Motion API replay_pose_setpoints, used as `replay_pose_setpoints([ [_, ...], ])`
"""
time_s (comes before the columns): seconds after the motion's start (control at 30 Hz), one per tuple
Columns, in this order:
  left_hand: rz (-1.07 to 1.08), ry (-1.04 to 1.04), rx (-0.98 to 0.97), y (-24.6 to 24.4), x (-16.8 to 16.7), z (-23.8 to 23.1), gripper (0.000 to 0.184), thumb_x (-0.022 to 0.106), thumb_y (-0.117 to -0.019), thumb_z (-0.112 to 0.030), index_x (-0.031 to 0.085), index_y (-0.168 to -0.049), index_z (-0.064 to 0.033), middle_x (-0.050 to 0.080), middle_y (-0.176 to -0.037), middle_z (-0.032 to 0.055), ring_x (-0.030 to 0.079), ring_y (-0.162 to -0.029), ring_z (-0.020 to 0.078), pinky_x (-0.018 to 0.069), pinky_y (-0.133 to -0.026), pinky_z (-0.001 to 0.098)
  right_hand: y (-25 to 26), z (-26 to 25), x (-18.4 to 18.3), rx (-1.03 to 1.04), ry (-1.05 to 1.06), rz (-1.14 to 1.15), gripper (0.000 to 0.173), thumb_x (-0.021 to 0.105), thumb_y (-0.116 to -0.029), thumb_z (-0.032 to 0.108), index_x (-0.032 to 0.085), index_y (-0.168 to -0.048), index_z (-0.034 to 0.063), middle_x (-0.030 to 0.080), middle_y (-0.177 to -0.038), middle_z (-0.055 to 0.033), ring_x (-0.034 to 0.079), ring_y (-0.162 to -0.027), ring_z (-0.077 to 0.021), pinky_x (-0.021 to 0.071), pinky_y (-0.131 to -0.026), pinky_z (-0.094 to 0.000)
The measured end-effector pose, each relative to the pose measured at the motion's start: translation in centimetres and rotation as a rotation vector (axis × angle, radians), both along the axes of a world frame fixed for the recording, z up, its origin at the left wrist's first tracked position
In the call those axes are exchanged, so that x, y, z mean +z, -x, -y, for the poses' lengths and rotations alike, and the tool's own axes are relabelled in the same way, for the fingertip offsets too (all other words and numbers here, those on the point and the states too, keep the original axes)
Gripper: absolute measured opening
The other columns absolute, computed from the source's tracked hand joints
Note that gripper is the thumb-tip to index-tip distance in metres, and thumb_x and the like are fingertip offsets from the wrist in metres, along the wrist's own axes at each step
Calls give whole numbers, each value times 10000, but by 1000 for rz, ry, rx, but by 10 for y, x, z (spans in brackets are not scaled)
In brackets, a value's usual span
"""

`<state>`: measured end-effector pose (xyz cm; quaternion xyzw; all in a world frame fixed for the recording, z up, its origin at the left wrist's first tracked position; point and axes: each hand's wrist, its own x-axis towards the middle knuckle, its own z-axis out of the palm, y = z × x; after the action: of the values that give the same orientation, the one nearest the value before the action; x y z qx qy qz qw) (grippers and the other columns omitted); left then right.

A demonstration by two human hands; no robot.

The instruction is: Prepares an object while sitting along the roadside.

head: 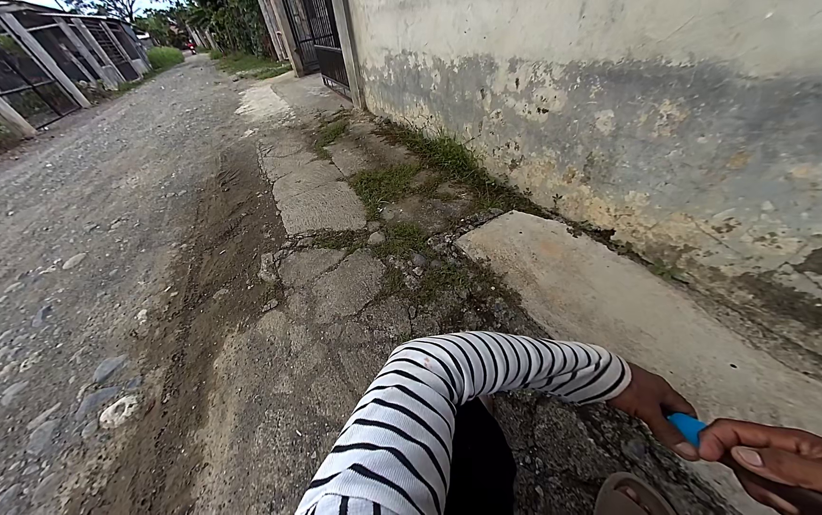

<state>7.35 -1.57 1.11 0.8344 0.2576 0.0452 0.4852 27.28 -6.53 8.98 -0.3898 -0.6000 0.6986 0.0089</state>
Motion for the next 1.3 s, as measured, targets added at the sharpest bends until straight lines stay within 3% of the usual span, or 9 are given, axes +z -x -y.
replay_pose_setpoints([
  [1.3, -16, -34, -27, 3, 4, 1, 252, 781, -927, -184, 747, -1010, 52, 718, -831, 132, 637, -762, 152, 488, -758, 349, -1, 0, -1, -13, 25, -13, 302, 359, -1029, 143, 641, -1131, 104, 583, -677, 46, 545, -496, -42, 449, -452, -173],
])
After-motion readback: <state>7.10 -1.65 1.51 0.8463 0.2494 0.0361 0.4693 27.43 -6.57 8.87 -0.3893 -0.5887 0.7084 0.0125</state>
